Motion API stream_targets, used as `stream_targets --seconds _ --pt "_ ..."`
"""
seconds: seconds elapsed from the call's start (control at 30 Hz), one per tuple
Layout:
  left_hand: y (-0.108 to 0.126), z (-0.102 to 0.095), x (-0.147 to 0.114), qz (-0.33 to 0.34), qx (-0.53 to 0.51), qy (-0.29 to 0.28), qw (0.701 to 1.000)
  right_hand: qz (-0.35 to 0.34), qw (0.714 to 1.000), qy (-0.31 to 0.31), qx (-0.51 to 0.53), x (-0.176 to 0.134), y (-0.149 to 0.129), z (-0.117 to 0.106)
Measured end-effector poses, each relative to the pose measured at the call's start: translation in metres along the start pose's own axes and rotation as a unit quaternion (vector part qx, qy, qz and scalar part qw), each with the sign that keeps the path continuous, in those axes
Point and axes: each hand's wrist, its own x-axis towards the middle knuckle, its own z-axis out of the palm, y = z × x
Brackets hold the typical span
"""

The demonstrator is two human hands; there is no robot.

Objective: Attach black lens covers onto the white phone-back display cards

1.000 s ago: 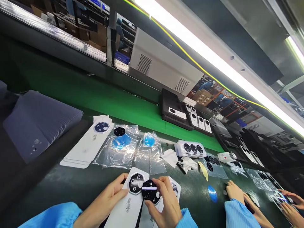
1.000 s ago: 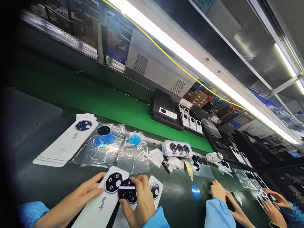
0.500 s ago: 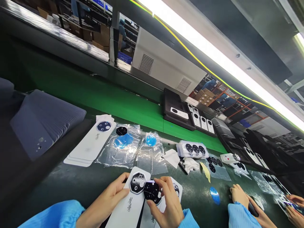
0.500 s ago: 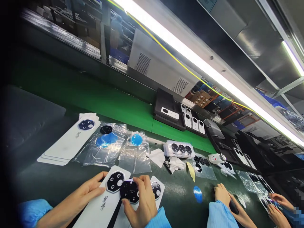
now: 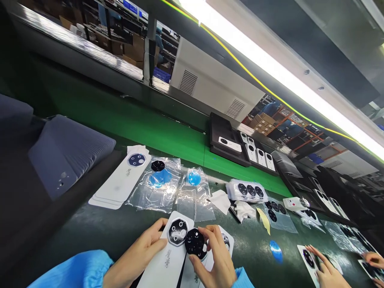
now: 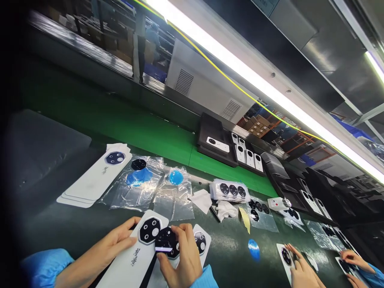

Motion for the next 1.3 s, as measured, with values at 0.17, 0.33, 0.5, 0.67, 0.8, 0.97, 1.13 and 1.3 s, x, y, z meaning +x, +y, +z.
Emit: stream_targets --seconds 0.17,0.33,0.5,0.67,0.8,0.97,1.13,1.3 --pt "-0.0025 -0.0035 0.0017 0.011 0.022 -0.001 1.0 -0.019 1.0 0.019 0.009 0.0035 -0.0015 -0.003" --pt "-0.0049 -0.0052 0.0032 0.009 0.03 -0.009 0.999 -0.025 0.999 0.036 -0.002 0.0033 0.0003 -0.0023" --pt "-0.005 -0.0055 0.0037 0.0 0.027 0.006 1.0 -0.018 0.999 0.033 0.03 0.0027 -0.0001 -0.0021" --pt "-0.0012 -0.0061 0.0036 -0.006 0.025 0.004 1.0 -0.011 0.998 0.036 0.044 0.0025 0.0007 -0.0011" --pt "0.0014 -0.0052 0.0024 0.003 0.018 -0.006 1.0 -0.01 0.998 0.034 0.052 0.0024 0.0015 -0.0006" --pt "0.0004 -0.006 0.0037 0.017 0.014 -0.018 1.0 -0.009 0.998 0.029 0.052 0.003 0.0005 -0.0017" --pt "-0.001 -0.0065 0.0044 0.016 0.011 -0.02 1.0 -0.012 0.998 0.025 0.05 0.0036 0.0005 -0.0028" --pt "0.0006 -0.0064 0.0037 0.01 0.024 -0.014 1.0 -0.016 0.998 0.025 0.047 0.0045 0.0009 -0.0039"
